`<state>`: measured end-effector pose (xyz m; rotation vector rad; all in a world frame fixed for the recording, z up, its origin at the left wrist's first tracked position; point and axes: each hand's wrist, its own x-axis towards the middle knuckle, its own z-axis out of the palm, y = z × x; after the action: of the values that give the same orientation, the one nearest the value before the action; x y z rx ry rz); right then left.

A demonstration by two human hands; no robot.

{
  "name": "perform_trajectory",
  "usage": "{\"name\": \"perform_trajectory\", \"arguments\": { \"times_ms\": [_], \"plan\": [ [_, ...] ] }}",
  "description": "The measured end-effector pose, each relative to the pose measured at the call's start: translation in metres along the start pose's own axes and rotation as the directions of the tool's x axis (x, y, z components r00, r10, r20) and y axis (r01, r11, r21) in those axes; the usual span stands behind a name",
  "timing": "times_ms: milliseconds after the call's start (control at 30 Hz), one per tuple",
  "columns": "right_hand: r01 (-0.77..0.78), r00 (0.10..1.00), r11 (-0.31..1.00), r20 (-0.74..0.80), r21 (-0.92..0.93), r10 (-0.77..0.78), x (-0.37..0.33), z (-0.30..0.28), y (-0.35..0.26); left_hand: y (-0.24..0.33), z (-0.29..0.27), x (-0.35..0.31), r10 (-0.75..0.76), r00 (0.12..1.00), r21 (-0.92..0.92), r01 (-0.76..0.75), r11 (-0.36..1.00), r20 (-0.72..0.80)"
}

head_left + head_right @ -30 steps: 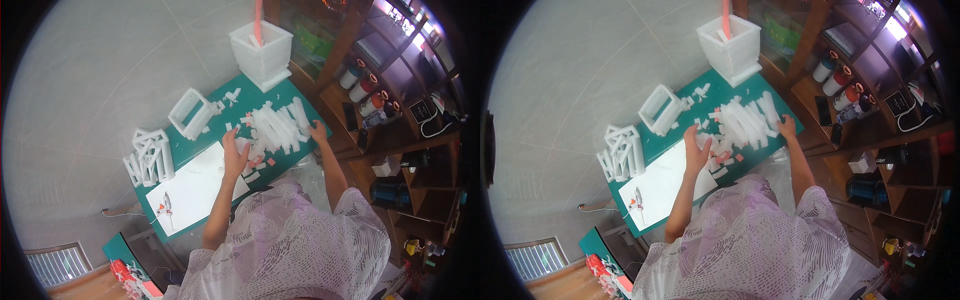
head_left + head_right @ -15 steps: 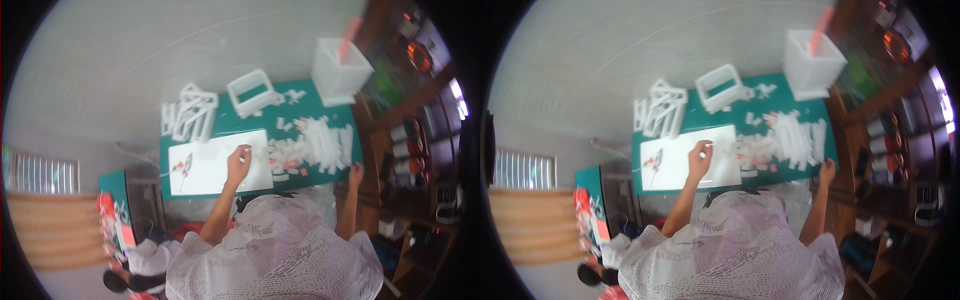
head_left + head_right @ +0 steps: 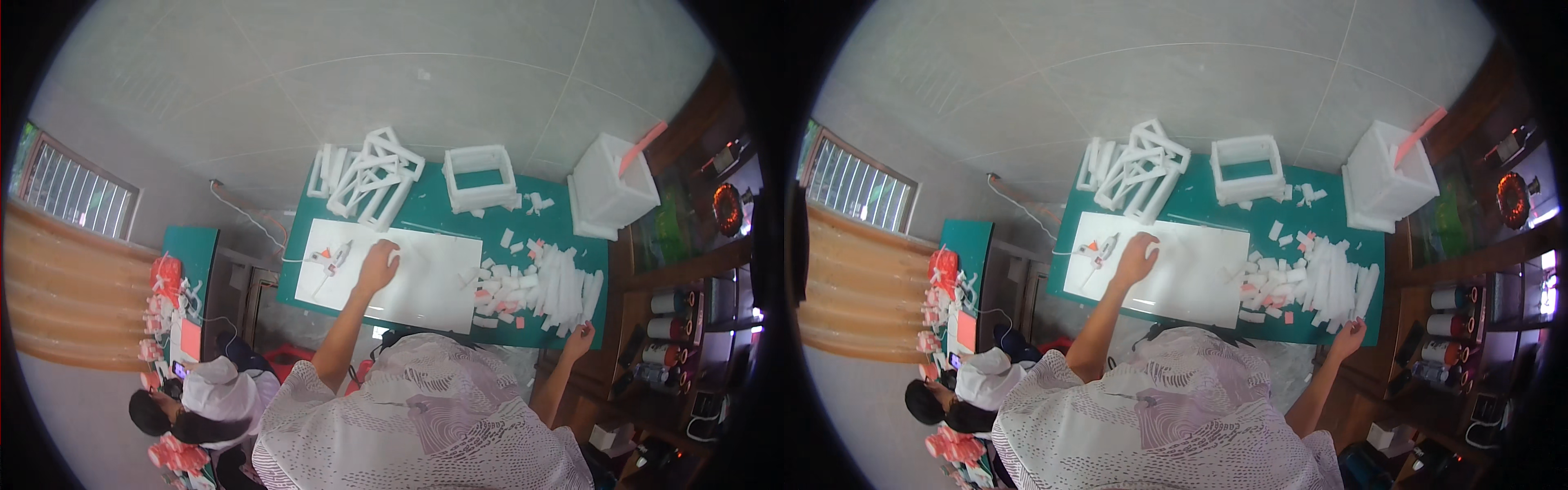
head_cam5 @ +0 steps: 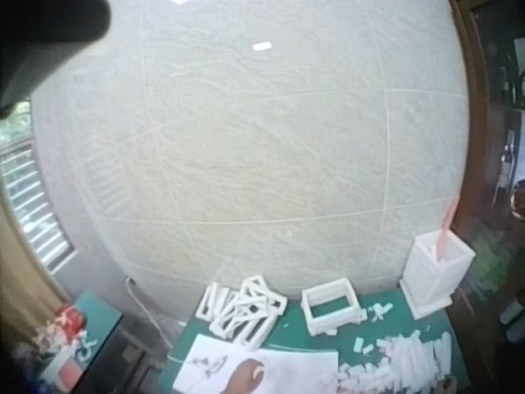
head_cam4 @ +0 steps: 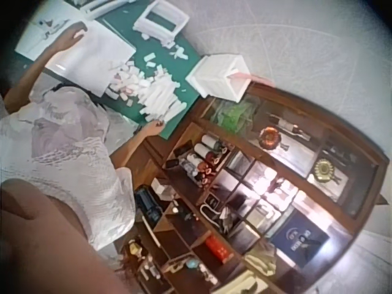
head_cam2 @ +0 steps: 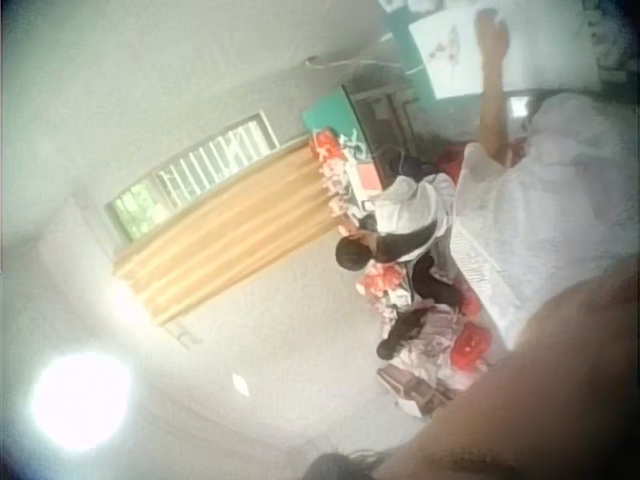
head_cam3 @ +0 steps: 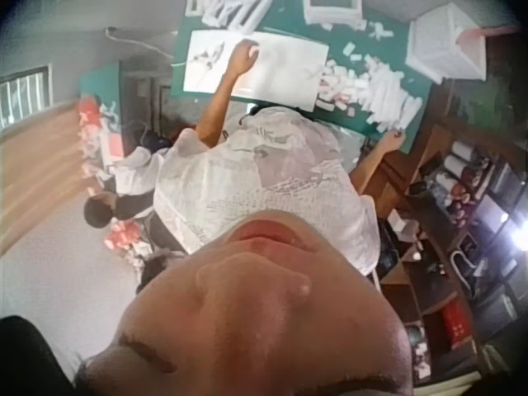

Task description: Assembling and gluing white foam strips into frames or structures using a hot glue gun.

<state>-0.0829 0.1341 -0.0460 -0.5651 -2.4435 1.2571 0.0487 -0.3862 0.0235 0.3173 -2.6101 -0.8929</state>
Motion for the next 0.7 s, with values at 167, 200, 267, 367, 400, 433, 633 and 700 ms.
{"name": "perform_trajectory", "arguments": {
  "times_ms": [167,200,267,367,400,433,633,700],
  "plan": [
    [0.016,0.998,0.999,-0.055,-0.038,-0.018,-0.028,0.001,-0.020,-0.062,-0.001,0.060,0.029,0.999,0.125,-0.033,0.992,0.037],
    [0.003,0.995,0.999,-0.095,-0.040,-0.007,-0.037,0.000,-0.025,-0.076,0.006,0.075,0.056,0.997,0.169,-0.065,0.983,0.061],
    [0.064,0.992,0.984,-0.100,-0.165,-0.082,-0.059,-0.007,-0.033,-0.103,0.020,0.100,0.130,0.989,0.251,-0.143,0.957,0.068],
    [0.058,0.989,0.985,-0.121,-0.165,-0.079,-0.102,0.027,-0.055,-0.174,0.024,0.111,0.118,0.986,0.393,-0.156,0.906,0.118],
    [0.006,0.985,0.988,-0.170,-0.157,-0.033,-0.116,0.018,-0.049,-0.158,0.039,0.124,0.123,0.968,0.366,-0.198,0.909,0.217],
    [0.022,0.987,0.985,-0.154,-0.171,-0.049,-0.127,0.023,-0.037,-0.168,0.040,0.131,0.108,0.969,0.378,-0.189,0.906,0.224],
    [-0.056,0.982,0.993,-0.184,-0.100,0.037,-0.208,0.019,-0.037,-0.161,0.048,0.161,-0.060,0.921,0.482,-0.144,0.864,0.384],
    [-0.022,0.965,0.997,-0.262,-0.076,0.002,-0.234,0.006,-0.034,-0.153,0.058,0.168,-0.097,0.912,0.484,-0.120,0.867,0.398]
  ]
}}
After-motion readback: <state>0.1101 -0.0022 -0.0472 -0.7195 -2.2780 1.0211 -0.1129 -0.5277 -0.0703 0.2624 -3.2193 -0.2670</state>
